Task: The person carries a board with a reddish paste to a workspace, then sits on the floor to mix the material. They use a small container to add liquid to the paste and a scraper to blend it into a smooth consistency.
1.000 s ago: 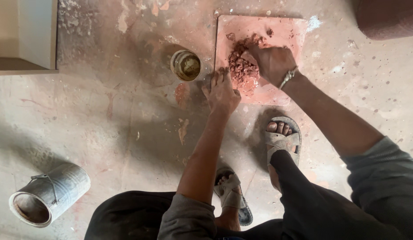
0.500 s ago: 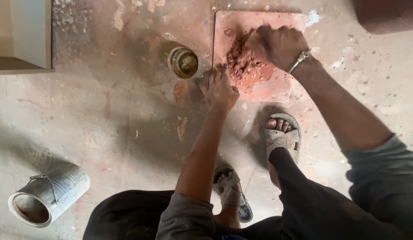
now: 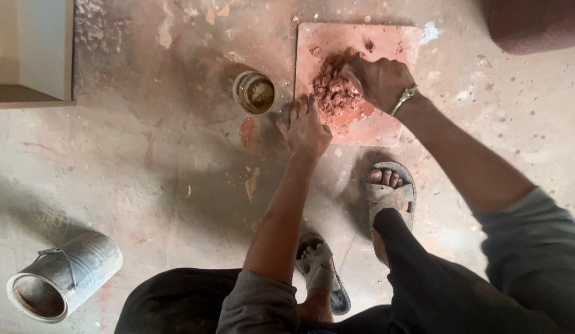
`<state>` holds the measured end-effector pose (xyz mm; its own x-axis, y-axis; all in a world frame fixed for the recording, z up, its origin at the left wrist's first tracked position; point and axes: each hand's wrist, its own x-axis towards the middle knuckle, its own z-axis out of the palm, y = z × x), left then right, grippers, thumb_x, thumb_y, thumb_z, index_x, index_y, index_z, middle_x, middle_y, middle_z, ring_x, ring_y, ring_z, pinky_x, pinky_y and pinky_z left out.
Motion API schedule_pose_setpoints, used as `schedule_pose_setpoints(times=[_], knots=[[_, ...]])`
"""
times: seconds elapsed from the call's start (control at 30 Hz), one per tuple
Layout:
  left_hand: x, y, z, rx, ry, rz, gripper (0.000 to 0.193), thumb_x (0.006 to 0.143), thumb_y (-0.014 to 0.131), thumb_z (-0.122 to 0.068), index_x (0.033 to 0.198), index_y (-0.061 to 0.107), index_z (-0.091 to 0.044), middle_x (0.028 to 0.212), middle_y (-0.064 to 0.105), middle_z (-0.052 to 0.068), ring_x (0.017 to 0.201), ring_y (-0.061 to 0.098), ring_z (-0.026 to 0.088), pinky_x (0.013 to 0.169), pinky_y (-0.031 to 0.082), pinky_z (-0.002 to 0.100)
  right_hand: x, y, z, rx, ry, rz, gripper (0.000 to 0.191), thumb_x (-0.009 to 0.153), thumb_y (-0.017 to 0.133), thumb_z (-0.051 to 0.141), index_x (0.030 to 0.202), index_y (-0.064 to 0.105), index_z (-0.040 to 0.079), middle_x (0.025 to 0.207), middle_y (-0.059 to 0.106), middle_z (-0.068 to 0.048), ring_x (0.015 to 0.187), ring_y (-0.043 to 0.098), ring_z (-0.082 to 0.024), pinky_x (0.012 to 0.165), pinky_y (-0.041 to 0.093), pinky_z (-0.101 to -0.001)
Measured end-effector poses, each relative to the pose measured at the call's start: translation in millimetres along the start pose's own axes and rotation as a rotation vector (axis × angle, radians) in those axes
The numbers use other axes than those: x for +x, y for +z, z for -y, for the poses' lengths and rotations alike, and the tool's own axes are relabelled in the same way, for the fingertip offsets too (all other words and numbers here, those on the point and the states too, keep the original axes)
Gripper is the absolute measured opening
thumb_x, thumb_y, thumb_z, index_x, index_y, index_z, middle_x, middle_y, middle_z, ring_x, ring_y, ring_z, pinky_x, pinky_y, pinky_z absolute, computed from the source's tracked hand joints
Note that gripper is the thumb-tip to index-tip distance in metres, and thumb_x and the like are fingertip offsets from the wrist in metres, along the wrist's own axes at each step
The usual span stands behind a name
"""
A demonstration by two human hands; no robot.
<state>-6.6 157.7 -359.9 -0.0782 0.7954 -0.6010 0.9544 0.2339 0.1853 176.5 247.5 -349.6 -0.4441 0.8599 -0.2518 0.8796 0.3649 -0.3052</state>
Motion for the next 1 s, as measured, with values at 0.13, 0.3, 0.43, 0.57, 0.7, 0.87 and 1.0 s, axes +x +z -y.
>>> schedule_pose_setpoints(times=[0.13,0.3,0.43,0.57,0.7,0.87,1.0], knots=[[2,-1,0,-0.006,-0.016,0.058,0.087,0.09,0.065,-0.033,0.162,0.017,-0.019,0.17,0.019,0.0,0.154,0.02,0.022,0.123,0.011,0.066,-10,4,-1,0.009,0.036,-0.059,0.043,0.113,0.045,0.045,0.119,0.064,0.007,0.052,0.054,-0.008,0.039,0.052,-0.019,0.034,0.042,-0.0366],[4,-1,0,0.012,-0.007,0.071,0.086,0.091,0.063,-0.032,0.161,0.015,-0.02,0.168,0.018,0.0,0.154,0.018,0.02,0.122,0.008,0.066,-24,12,-1,0.008,-0.023,-0.312,0.033,0.113,0.051,0.034,0.108,0.069,0.007,0.058,0.057,-0.003,0.043,0.049,-0.013,0.035,0.039,-0.0312],[1,3,3,-0.022,0.015,-0.012,0.08,0.092,0.061,-0.03,0.161,0.023,-0.02,0.169,0.024,-0.002,0.155,0.024,0.019,0.124,0.011,0.064,-33,20,-9,0.187,0.159,-0.202,0.034,0.114,0.049,0.027,0.096,0.066,0.003,0.055,0.058,-0.005,0.042,0.051,-0.013,0.033,0.039,-0.0319],[2,5,3,-0.005,0.025,-0.038,0.083,0.088,0.063,-0.029,0.16,0.024,-0.019,0.167,0.025,-0.001,0.154,0.023,0.02,0.123,0.008,0.065,-40,25,-25,0.274,0.127,-0.216,0.033,0.11,0.055,0.028,0.091,0.064,0.002,0.058,0.061,-0.009,0.045,0.055,-0.017,0.036,0.044,-0.0326],[2,8,4,-0.006,0.023,-0.043,0.082,0.088,0.064,-0.031,0.159,0.026,-0.018,0.167,0.026,0.001,0.153,0.023,0.021,0.123,0.008,0.066,-43,27,-32,0.286,0.156,-0.311,0.019,0.109,0.05,0.012,0.102,0.062,-0.001,0.07,0.065,-0.01,0.053,0.059,-0.017,0.044,0.049,-0.0311],[-1,13,6,0.009,0.028,-0.068,0.082,0.088,0.063,-0.028,0.16,0.025,-0.019,0.166,0.027,0.002,0.152,0.025,0.022,0.122,0.01,0.066,-45,16,-20,0.395,0.072,-0.391,0.025,0.113,0.048,0.012,0.103,0.068,0.002,0.093,0.075,-0.008,0.058,0.064,-0.016,0.046,0.051,-0.0341],[0,14,4,0.005,0.044,-0.078,0.083,0.087,0.063,-0.027,0.16,0.025,-0.017,0.165,0.028,0.003,0.152,0.026,0.022,0.122,0.011,0.065,-50,14,-7,0.124,0.145,-0.027,0.035,0.111,0.047,0.01,0.143,0.059,0.016,0.081,0.068,-0.014,0.059,0.062,-0.022,0.047,0.055,-0.0339]])
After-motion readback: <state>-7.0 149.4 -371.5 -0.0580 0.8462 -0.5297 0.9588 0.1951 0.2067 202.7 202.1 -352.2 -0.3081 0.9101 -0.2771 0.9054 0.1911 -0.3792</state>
